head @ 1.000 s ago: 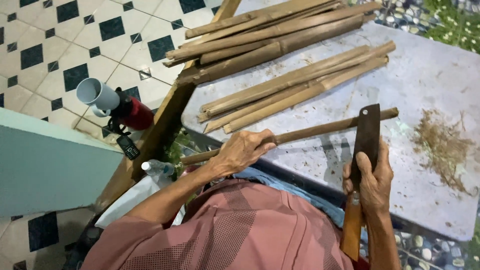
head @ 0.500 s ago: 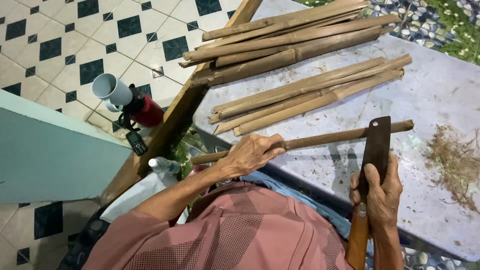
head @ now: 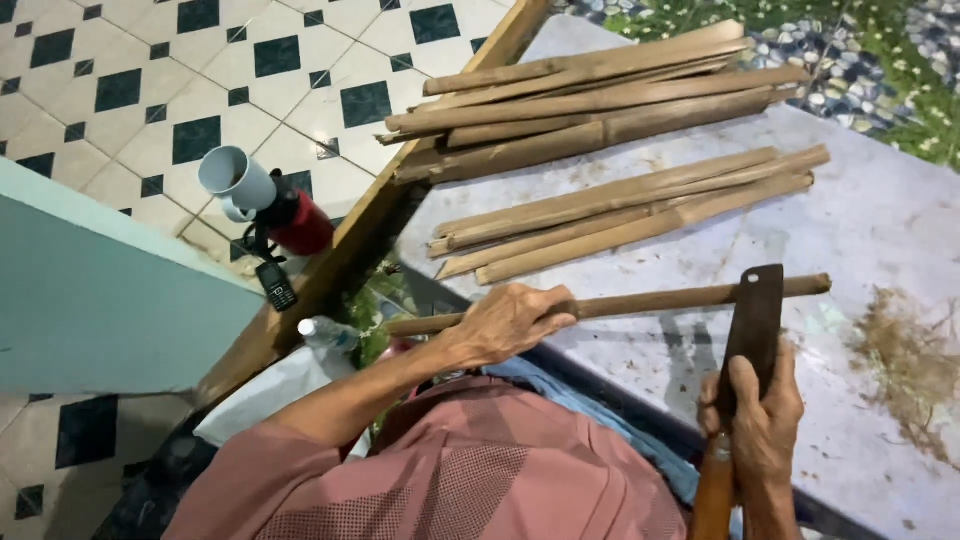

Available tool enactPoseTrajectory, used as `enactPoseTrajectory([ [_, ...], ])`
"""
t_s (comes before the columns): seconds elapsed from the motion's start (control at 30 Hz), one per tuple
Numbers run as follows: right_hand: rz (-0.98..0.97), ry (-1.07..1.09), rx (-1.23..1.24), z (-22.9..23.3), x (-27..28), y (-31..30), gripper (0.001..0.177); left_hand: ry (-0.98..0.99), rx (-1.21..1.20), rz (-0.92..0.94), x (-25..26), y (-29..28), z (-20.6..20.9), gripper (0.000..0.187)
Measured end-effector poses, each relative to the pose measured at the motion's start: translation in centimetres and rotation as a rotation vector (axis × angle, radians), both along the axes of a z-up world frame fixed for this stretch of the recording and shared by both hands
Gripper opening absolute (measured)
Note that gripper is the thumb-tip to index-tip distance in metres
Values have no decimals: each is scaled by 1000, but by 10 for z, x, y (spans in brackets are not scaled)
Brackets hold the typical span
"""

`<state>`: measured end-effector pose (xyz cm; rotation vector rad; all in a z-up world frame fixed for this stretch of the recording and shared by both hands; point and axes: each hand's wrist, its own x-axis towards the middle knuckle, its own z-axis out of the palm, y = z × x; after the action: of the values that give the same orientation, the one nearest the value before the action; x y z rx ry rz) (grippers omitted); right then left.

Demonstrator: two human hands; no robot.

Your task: The person is using a large knife to scrape the outer layer off of bamboo stalks on a table.

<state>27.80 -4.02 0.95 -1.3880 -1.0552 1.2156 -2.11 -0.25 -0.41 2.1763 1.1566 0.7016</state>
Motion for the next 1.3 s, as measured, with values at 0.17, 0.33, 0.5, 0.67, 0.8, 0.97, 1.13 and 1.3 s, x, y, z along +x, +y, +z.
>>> enactPoseTrajectory([
  [0.17, 1, -27, 31, -8, 1, -1, 25, -29, -17, 10, -2, -1, -5, 22],
  [0.33, -18, -69, 13, -14, -2, -5, 16, -89, 9, 14, 0, 0, -17, 21],
  [0.5, -68, -35, -7, -22, -1, -4, 14, 49, -12, 31, 1, 2, -24, 25],
  [0.67, -149, -74, 9, -68, 12, 5, 46, 8, -21, 17, 0, 0, -20, 33],
  [0.8, -233, -99, 10, -75, 6, 10, 54, -92, -20, 55, -2, -7, -9, 35],
  [0.97, -168, -95, 41, -77, 9, 12, 48, -117, -6, 44, -6, -9, 18, 42],
  [1.13, -128, -94, 75, -77, 19, 11, 42, -168, 135, 7, -3, -6, -12, 27],
  [1.3, -61, -86, 91, -82, 32, 9, 34, -18, -20, 2, -1, -1, -24, 38],
])
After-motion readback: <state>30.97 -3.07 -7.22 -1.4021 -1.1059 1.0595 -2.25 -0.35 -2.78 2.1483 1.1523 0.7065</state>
